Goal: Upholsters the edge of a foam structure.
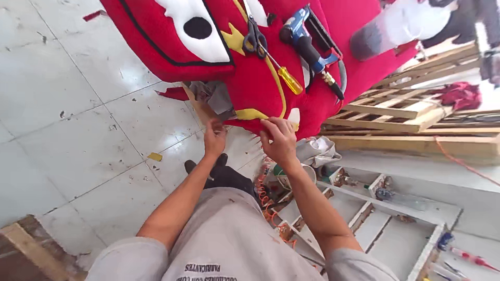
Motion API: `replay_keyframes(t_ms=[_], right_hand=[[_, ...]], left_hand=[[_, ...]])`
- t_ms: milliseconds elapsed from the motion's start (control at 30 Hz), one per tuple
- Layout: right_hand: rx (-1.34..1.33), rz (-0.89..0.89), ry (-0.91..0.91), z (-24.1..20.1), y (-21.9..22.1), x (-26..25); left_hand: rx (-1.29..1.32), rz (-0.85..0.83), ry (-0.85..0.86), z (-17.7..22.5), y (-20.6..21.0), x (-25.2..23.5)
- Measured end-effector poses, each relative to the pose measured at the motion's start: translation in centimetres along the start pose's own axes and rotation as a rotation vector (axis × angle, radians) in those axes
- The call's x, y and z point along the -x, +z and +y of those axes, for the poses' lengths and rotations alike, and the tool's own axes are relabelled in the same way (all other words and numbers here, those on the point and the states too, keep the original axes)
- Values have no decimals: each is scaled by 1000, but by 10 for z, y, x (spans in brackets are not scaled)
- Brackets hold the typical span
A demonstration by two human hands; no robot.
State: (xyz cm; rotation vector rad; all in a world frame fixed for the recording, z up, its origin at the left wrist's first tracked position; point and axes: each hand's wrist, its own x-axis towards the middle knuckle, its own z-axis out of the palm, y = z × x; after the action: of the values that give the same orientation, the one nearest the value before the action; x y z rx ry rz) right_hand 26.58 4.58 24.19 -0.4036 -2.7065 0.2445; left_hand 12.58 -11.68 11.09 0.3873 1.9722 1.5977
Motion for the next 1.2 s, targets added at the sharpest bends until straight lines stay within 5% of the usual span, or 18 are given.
replay_keyframes(t_ms=[100,267,467,667,833,933,1200], right_hand=[[56,-105,-88,-6,3,-12],[132,-306,-144,-15,6,-36],[130,-382,-117,-17,5,-44],[248,-343,-132,-23,18,-41],[314,-200,-107,-22,30,-25],[316,-127,-79,-24,35,-19],[201,-117,-339,-11,26,-6]], left_hand=[[368,-204,-87,-25,31,9],[869,-219,-82,6,46,-8],[599,-71,26,-14,26,-8],[844,153,-42,-7,-4,-41],[584,-16,67,-20,18,-16],[646,-157,79,-11,35,-7],[837,-109,58,4,41,-7]])
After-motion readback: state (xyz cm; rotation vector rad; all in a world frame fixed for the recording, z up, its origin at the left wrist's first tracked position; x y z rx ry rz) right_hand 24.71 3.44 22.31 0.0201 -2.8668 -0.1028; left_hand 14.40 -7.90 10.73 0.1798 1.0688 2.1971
